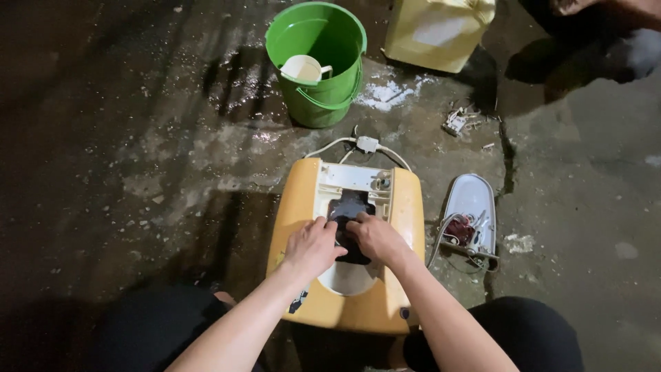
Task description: The person is reinstalling a heating element into the base of a small water heater unit.
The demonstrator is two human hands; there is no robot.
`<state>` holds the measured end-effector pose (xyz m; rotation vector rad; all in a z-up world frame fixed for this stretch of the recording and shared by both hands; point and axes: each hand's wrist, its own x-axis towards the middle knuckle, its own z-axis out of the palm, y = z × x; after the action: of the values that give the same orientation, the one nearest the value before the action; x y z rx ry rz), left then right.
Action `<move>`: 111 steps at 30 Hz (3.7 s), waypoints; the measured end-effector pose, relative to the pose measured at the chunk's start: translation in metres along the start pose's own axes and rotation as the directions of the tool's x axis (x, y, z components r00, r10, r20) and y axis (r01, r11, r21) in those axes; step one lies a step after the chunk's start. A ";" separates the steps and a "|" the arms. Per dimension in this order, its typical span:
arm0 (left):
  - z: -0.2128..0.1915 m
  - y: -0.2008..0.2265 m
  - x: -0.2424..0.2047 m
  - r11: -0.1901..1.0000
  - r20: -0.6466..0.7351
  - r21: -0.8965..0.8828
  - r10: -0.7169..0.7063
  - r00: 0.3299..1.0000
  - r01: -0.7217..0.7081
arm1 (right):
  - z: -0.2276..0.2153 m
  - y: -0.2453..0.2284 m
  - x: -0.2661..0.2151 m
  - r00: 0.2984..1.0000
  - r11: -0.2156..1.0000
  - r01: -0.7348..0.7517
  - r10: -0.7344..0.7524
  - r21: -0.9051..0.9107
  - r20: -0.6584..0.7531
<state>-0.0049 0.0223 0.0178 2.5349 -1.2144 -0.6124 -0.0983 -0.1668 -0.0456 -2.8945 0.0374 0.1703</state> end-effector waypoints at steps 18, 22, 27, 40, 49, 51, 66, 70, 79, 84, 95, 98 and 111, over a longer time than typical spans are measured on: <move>-0.005 -0.010 0.001 0.998 0.073 0.042 0.050 0.996 -0.054 | 0.006 0.003 0.001 1.000 0.999 0.023 -0.022 0.035 -0.011; 0.013 -0.020 0.008 0.984 0.031 0.091 0.150 0.988 -0.152 | 0.008 0.006 0.001 0.999 0.999 0.029 -0.029 0.022 -0.034; 0.043 -0.038 0.017 0.894 -0.223 0.210 0.437 0.871 -0.395 | -0.002 -0.003 -0.004 0.996 0.999 0.038 -0.039 -0.019 -0.077; 0.031 -0.028 0.011 0.793 -0.591 0.477 0.609 0.529 -0.379 | -0.099 -0.016 -0.012 0.957 0.849 -0.237 0.287 0.471 -0.036; 0.030 -0.028 0.005 0.763 -0.592 0.534 0.646 0.482 -0.366 | -0.083 -0.009 -0.034 0.950 0.915 -0.233 0.143 0.329 0.276; 0.034 -0.029 0.005 0.757 -0.579 0.539 0.651 0.491 -0.369 | -0.082 -0.021 -0.030 0.950 0.936 -0.235 0.163 0.263 0.268; 0.044 -0.023 0.017 0.753 -0.551 0.547 0.652 0.520 -0.365 | 0.005 -0.007 -0.041 0.900 0.976 -0.084 -0.012 -0.201 -0.435; 0.056 -0.029 0.028 0.765 -0.565 0.526 0.641 0.520 -0.372 | 0.009 -0.003 -0.036 0.931 0.967 -0.143 0.059 -0.213 -0.361; 0.061 -0.036 0.025 0.751 -0.540 0.480 0.661 0.521 -0.454 | -0.011 0.000 -0.030 0.983 0.966 -0.173 0.158 -0.192 -0.094; 0.074 -0.038 0.026 0.735 -0.544 0.529 0.677 0.495 -0.424 | -0.027 -0.004 -0.032 0.984 0.974 -0.125 0.146 -0.191 0.101; 0.056 -0.032 0.024 0.759 -0.395 0.414 0.647 0.652 -0.502 | -0.045 -0.004 -0.031 0.999 0.999 -0.037 0.037 -0.027 -0.005; 0.095 -0.048 0.041 0.776 -0.529 0.433 0.631 0.568 -0.458 | -0.037 0.004 -0.029 0.960 0.988 -0.154 0.155 -0.024 0.234; 0.046 -0.033 0.023 0.856 -0.367 0.042 0.493 0.789 -0.515 | -0.059 -0.004 -0.026 0.978 0.953 -0.205 0.191 0.223 0.084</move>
<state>0.0086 0.0219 -0.0420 2.0037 -1.5982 -0.0399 -0.1169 -0.1768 0.0148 -2.6470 0.3168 0.2722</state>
